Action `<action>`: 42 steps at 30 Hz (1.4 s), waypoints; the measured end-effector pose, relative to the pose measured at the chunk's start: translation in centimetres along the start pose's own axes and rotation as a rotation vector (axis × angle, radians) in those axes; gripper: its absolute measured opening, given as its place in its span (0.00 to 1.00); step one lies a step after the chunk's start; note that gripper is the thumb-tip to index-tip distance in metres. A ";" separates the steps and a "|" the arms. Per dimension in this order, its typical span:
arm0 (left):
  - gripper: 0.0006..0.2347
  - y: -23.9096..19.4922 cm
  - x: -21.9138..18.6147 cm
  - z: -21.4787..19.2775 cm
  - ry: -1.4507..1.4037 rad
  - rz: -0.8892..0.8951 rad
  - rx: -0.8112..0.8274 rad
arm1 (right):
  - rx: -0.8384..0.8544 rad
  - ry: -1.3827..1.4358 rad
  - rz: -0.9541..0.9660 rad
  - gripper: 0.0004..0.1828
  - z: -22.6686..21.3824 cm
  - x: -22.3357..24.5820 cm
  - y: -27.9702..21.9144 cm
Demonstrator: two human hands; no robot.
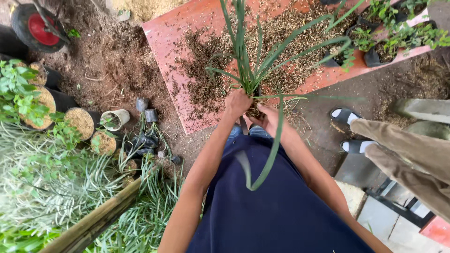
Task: The person holds a clump of long-leafed plants and places them into a black plastic nursery bag. They use their hands to scoop soil and wood chips from a nearby pile and fill the bag around the plant's roots, pressing the material down to secure the plant in place.
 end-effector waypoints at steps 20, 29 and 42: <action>0.24 -0.6 0.0 -0.8 0.089 0.052 0.100 | -0.099 -1.439 -0.727 0.35 3.3 -2.4 -2.5; 0.21 -0.5 0.1 -2.1 0.224 0.136 -0.008 | -0.004 -1.475 -0.923 0.19 4.5 -3.9 1.1; 0.12 -1.3 -0.1 -1.4 0.114 0.195 -0.147 | -0.007 -1.490 -0.974 0.10 2.9 -1.9 1.1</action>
Point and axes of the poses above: each hand's wrist, its own y-axis towards the middle knuckle, its own z-axis out of the palm, x = y × z, the point moved 5 cm from there along y, towards the middle knuckle, and after that the axes turned 8 degrees about -x, right-handed, at the moved point
